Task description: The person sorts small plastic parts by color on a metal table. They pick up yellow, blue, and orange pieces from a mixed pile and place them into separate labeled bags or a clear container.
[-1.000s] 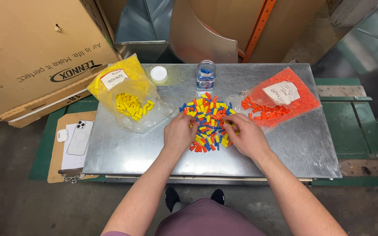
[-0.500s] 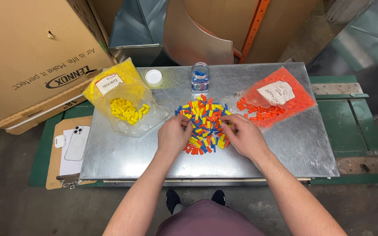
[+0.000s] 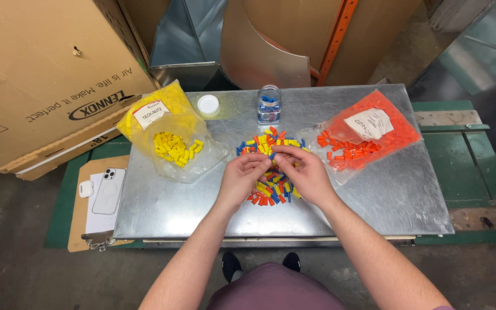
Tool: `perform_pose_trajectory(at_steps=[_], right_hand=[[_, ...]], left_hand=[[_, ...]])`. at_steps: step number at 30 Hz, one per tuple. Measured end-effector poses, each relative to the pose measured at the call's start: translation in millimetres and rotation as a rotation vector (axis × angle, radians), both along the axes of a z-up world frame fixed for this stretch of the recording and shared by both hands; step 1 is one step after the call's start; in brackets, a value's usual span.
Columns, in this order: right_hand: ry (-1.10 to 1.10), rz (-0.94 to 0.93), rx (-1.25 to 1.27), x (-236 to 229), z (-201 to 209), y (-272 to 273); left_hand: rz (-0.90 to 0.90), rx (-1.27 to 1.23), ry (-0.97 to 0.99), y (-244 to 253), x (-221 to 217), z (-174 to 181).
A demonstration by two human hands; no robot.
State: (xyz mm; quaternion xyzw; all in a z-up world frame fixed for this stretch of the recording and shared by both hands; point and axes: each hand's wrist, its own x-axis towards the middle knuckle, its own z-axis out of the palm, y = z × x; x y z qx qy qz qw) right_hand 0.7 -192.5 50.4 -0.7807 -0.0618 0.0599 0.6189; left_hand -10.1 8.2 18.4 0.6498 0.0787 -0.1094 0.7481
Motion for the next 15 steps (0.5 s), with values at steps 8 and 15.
perform_pose_trajectory(at_steps=[8,15], right_hand=[[-0.032,-0.028,0.027,2.4,-11.7,5.0],[-0.084,-0.091,-0.028,-2.6,-13.9,-10.3]], left_hand=[[0.014,-0.081,0.026,1.5,7.8,-11.4],[0.102,0.176,-0.261,16.1,85.3,2.9]])
